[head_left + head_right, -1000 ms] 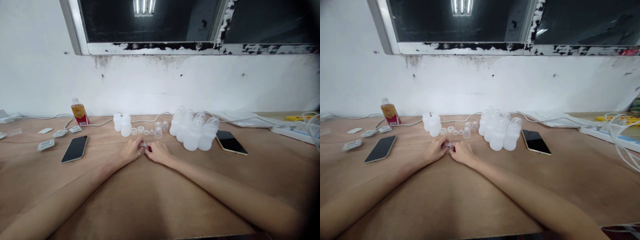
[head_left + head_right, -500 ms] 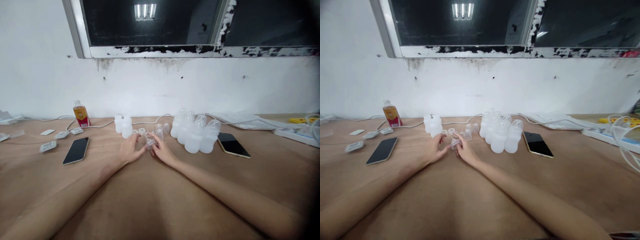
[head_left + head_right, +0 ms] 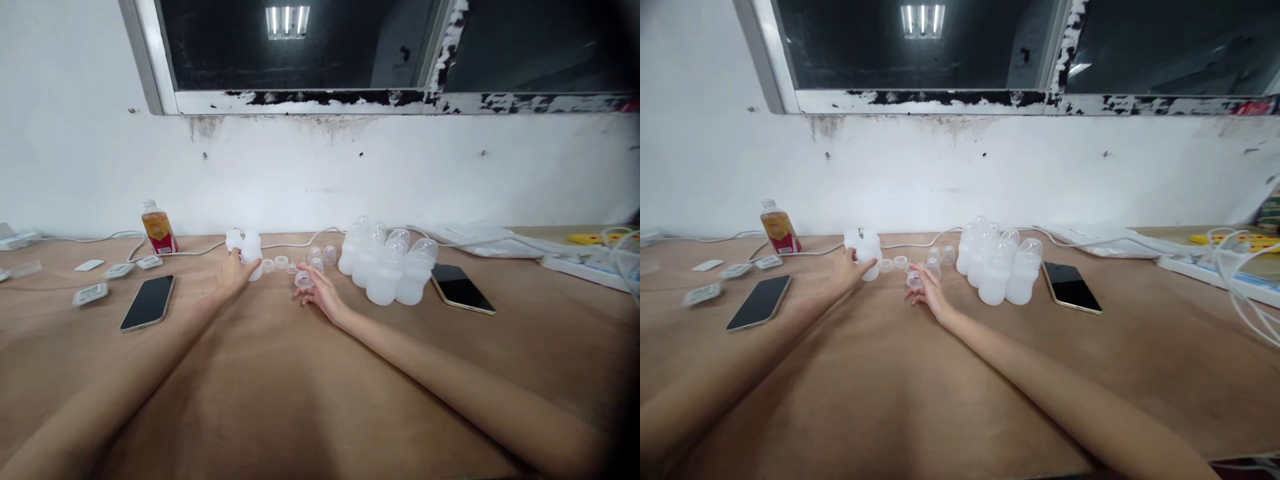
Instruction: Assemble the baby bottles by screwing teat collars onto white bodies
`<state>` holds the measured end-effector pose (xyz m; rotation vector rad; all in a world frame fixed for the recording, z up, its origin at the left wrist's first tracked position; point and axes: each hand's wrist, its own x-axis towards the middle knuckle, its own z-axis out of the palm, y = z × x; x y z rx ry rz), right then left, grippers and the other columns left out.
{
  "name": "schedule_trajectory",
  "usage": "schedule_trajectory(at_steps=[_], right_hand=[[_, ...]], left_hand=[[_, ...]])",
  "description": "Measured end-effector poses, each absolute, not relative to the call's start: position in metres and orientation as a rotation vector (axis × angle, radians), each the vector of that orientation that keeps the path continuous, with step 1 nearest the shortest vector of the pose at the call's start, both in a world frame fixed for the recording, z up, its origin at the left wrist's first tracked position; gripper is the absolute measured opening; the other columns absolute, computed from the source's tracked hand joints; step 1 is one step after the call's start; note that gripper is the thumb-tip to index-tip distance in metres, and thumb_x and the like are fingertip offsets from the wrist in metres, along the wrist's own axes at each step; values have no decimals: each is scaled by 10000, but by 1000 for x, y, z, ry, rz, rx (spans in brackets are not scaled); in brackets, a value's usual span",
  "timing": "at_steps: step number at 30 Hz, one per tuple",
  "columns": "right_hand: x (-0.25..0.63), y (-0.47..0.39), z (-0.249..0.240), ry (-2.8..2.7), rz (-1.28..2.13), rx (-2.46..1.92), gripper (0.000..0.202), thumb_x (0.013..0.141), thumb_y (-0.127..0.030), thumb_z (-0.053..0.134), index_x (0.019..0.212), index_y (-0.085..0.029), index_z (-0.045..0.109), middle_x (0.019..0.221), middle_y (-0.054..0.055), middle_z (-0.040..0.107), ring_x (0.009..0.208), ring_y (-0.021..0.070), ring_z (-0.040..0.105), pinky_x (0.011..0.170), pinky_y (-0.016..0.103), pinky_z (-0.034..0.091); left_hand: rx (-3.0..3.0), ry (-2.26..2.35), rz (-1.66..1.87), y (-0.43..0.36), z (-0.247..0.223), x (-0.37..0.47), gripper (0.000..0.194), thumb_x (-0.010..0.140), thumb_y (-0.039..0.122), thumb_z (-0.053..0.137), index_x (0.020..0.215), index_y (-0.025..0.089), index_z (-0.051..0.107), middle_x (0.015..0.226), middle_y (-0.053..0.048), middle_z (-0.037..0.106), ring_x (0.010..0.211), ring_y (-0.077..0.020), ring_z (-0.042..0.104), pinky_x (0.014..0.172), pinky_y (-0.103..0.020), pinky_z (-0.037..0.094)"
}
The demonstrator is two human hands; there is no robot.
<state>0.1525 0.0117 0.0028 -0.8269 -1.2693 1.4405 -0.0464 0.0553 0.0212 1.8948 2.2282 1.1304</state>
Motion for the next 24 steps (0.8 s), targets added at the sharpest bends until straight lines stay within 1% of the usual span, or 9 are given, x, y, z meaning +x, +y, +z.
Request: schedule_trajectory(at_steps=[3,7,9,12,17,21,24], right_hand=[[153,13,2,-1249,1456,-838,272,809,-327,338,1030,-204,439,788,25,495,571,97,546,440,189,391],[154,13,2,-1267,1446,-854,278,815,-329,315,1043,-217,428,883,41,494,586,95,548,458,199,407],[155,12,2,-1283,1445,-860,278,818,-330,308,1045,-217,424,916,47,486,581,90,546,458,197,408],[155,12,3,-1285,1465,-842,279,820,-337,308,1045,-215,420,878,39,480,571,86,544,457,192,405],[154,11,4,-1262,1488,-828,260,819,-319,314,1026,-204,420,772,15,471,550,92,543,451,193,396],[154,10,5,-1278,1498,-832,229,811,-331,316,972,-207,421,759,11,495,527,93,535,469,210,402],[156,11,7,-1240,1501,-805,205,794,-315,351,978,-232,381,792,8,513,574,107,557,503,223,416]], left_hand=[[2035,2064,1168,32,11,-35,440,648,503,511,894,142,456,855,-99,555,782,-243,544,600,-312,406],[2195,1579,1244,9,-4,-17,409,708,431,486,999,156,402,892,-65,564,789,-195,547,643,-286,428],[2200,1469,1223,5,-7,-13,397,714,427,481,1001,165,400,899,-54,565,793,-185,547,652,-283,437],[2186,1466,1205,5,-7,-14,389,712,431,478,990,168,409,883,-44,566,789,-178,548,655,-286,444],[2183,1441,1195,4,-4,-15,399,722,422,467,1019,165,396,925,-47,561,817,-170,548,668,-277,441],[2190,1418,1195,3,-3,-15,387,731,410,458,1024,164,404,958,-50,559,847,-171,542,711,-288,430],[2179,1363,1180,2,0,-17,390,742,411,443,1046,170,400,992,-51,551,883,-176,530,747,-299,421]])
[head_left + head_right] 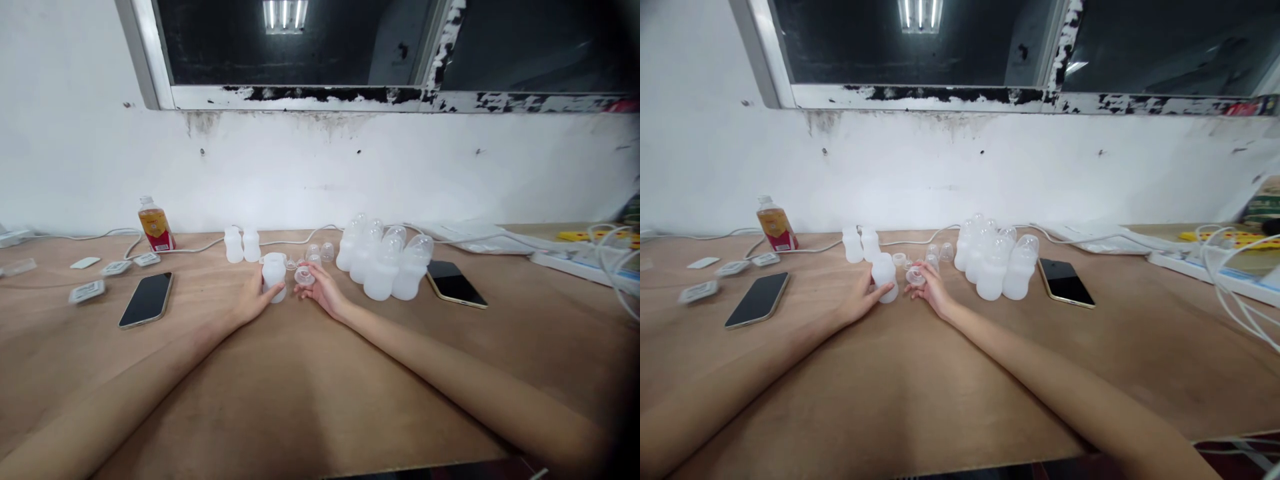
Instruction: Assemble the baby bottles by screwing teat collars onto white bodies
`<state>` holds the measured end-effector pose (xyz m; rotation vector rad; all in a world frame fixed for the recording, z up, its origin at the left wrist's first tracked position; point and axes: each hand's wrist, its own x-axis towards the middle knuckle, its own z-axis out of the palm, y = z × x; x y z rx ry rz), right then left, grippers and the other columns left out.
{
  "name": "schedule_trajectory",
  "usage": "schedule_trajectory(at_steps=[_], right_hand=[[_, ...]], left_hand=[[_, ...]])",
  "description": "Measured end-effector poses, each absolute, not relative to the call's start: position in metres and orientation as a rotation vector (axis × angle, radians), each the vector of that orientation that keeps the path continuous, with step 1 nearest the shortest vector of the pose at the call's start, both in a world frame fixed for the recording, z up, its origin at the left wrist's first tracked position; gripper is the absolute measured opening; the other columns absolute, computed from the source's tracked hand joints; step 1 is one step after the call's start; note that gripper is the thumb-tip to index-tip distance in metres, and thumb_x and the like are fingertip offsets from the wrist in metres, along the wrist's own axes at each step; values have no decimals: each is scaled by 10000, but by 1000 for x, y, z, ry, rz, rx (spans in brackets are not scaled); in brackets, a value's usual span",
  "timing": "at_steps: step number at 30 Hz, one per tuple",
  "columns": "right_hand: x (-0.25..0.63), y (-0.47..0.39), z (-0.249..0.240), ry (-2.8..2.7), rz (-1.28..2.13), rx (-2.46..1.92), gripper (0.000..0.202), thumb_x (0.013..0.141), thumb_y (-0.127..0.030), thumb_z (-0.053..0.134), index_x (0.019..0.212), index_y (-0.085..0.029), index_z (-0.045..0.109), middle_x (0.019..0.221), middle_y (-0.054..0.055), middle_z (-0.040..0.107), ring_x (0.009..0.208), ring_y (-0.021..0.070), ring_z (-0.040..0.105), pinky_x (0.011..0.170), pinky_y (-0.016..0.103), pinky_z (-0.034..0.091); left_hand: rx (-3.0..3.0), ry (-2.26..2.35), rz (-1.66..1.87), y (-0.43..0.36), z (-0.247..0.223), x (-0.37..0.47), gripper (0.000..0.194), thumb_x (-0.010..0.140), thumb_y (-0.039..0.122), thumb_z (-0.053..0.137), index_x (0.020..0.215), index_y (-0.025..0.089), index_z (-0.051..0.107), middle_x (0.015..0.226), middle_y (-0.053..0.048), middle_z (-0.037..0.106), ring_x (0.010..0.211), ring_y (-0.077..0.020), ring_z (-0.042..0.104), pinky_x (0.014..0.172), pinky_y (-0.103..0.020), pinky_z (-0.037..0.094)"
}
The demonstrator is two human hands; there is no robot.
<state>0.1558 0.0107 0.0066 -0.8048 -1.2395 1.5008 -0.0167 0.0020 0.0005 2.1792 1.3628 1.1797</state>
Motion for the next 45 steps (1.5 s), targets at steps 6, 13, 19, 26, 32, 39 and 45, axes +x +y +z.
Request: schedule_trajectory(at_steps=[6,13,19,26,32,39,45], right_hand=[[160,13,6,-1204,1303,-783,436,764,-332,433,1165,-303,263,1031,18,497,914,138,520,676,246,440],[160,11,6,-1349,1304,-746,537,671,-274,559,1162,-259,344,1070,41,505,908,140,515,664,229,434],[172,10,9,-1751,1056,-689,352,629,-240,620,971,-212,537,1099,38,497,1018,153,461,827,285,404],[172,8,11,-1887,849,-935,325,696,-395,536,943,-184,554,829,32,597,743,132,560,575,224,446],[171,6,12,-1993,709,-1239,548,814,-514,225,609,-146,575,402,-20,449,397,96,444,505,228,382],[175,2,14,-1950,722,-926,450,757,-394,450,1173,-249,360,1192,48,436,811,121,528,595,224,426],[177,10,9,-2091,733,-1208,434,811,-445,306,662,-136,570,596,29,575,482,99,478,595,279,416]], left_hand=[[2419,1355,1096,-2,10,-24,402,697,432,513,1007,185,445,1001,-48,550,911,-197,516,776,-310,401],[2454,1387,1118,2,3,-27,456,681,453,537,1048,191,467,1034,-49,561,929,-212,521,786,-321,406],[2486,1354,983,5,8,-36,474,665,477,544,1080,252,496,1037,-6,584,915,-212,541,788,-308,415],[2557,1333,971,4,6,-38,491,659,476,548,1103,274,486,1004,-17,567,894,-200,532,772,-303,425],[2722,1286,991,1,1,-33,458,672,453,547,1083,256,498,974,-42,526,920,-203,489,813,-329,398],[2567,1311,1031,4,4,-36,492,686,471,523,1129,271,445,1056,-14,543,944,-193,514,807,-307,413],[2673,1260,981,1,2,-33,482,656,491,548,1063,236,512,998,-43,548,926,-202,510,807,-311,406]])
